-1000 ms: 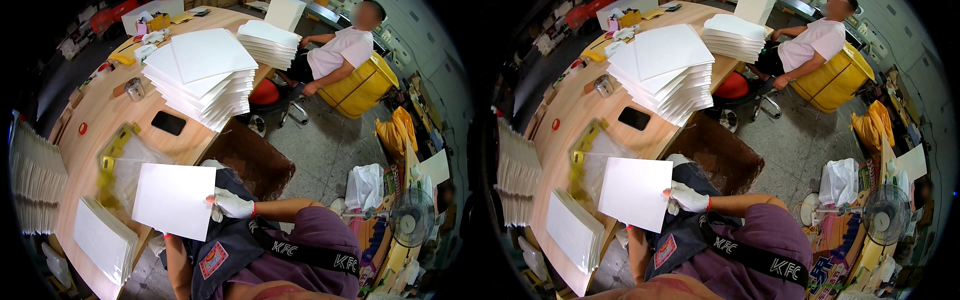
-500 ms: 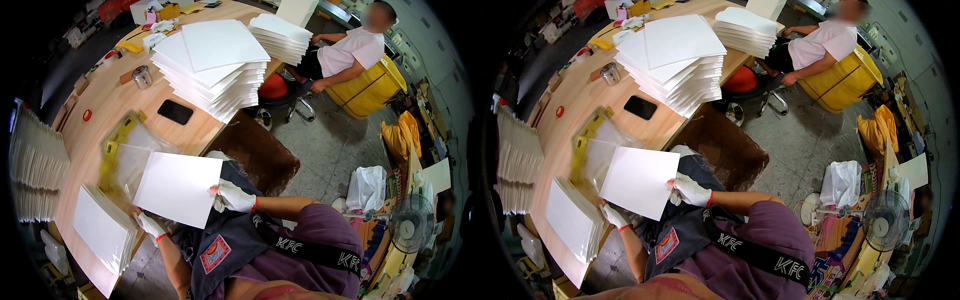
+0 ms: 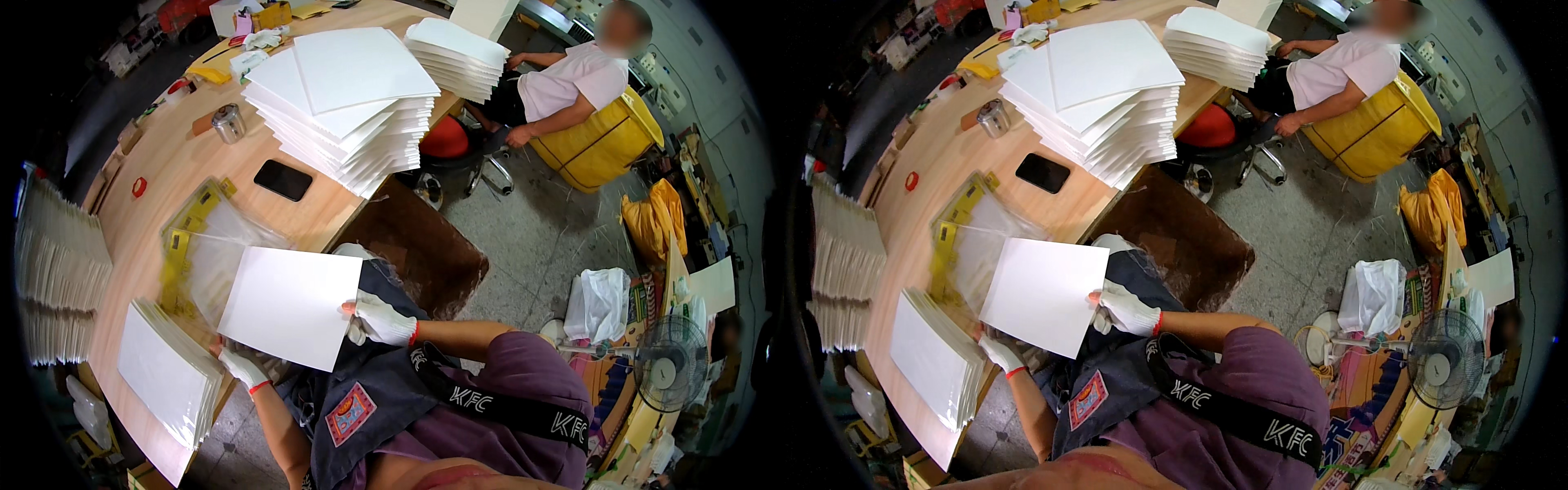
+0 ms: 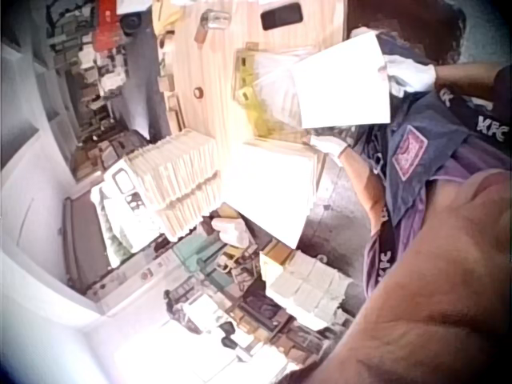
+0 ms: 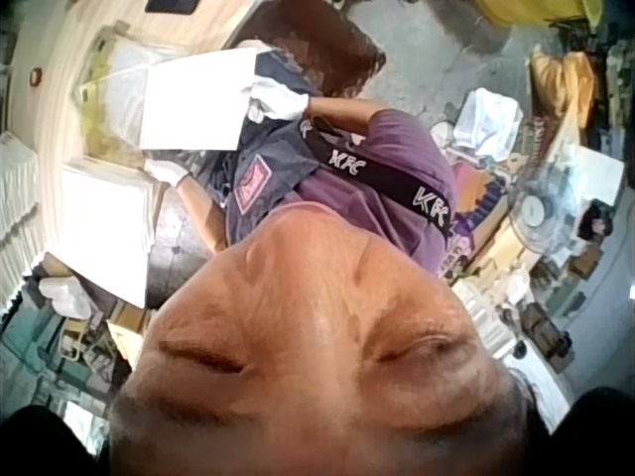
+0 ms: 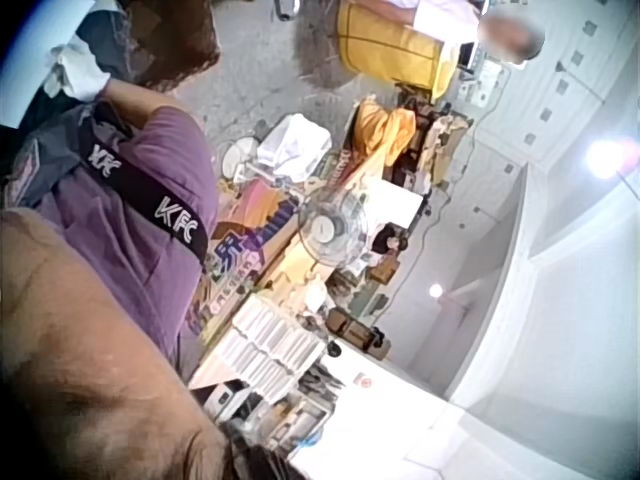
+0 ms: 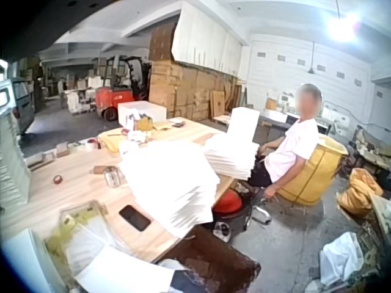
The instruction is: The person places white paper sheets into clear plastic bags on a table, then stacks the filled bags. The person repeats this process with multiple sheets and bags.
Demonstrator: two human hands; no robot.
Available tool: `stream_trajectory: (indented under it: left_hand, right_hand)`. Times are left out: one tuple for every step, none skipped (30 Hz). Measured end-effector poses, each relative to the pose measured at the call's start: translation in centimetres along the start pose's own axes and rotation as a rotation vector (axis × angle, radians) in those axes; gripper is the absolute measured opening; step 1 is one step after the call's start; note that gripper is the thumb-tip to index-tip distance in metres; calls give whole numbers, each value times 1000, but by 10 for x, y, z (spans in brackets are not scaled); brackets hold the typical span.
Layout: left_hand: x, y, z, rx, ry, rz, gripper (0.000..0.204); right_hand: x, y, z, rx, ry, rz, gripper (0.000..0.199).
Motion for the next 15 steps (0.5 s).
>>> stream_trajectory:
  left_hand:
    - [-13, 11, 6, -32, 43, -2, 40]
    - [-22, 20, 17, 71, -7, -42, 42]
    - [-30, 25, 25, 177, -44, -82, 44]
    - [-33, 29, 29, 227, -45, -78, 41]
    - [-29, 21, 25, 243, -40, -119, 37]
    - [-4, -1, -1, 232, -53, -42, 34]
    - [11, -18, -19, 208, -45, 3, 30]
    - [26, -32, -38, 182, -34, 52, 27]
    - [20, -21, -40, 174, 32, 88, 26]
    - [17, -19, -39, 156, 90, 102, 26]
    - [11, -10, -27, 161, -41, 168, 24]
    - [13, -14, -29, 75, -107, 217, 22]
    - [6, -13, -14, 31, -117, 164, 22]
    - [-5, -6, -2, -10, -117, 115, 22]
    - [-10, -4, 2, -43, -111, 98, 23]
  right_hand:
    - [1, 1, 3, -9, -5, 6, 23]
    - [1, -1, 3, -21, 17, 2, 23]
    - [0, -3, 3, -33, 32, 9, 23]
    - [-1, 1, 3, -46, 41, 33, 23]
    - [2, 5, -9, -39, 59, 1, 22]
    - [6, 12, -19, -34, 65, -20, 22]
    - [3, 13, -18, -40, 120, 28, 19]
    - [-2, 11, -15, -53, 171, 66, 17]
    - [-3, 11, -12, -67, 140, 75, 17]
    - [-2, 8, -12, -87, 144, 63, 17]
    - [-4, 6, -8, -75, 136, 49, 17]
    - [-4, 5, -4, -60, 130, 34, 17]
    - [-5, 5, -10, -79, 155, 35, 17]
    - [-4, 5, -10, -84, 144, 30, 18]
    - [-4, 4, -8, -92, 134, 24, 18]
Point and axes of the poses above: each hand's wrist, its own x-axis towards the middle knuckle, its own z-axis out of the palm, y = z × x, the point moved 10 cm from there along x, towards the middle knuckle, and after that the axes turned 8 degrees about z, right-handed, at the moved point
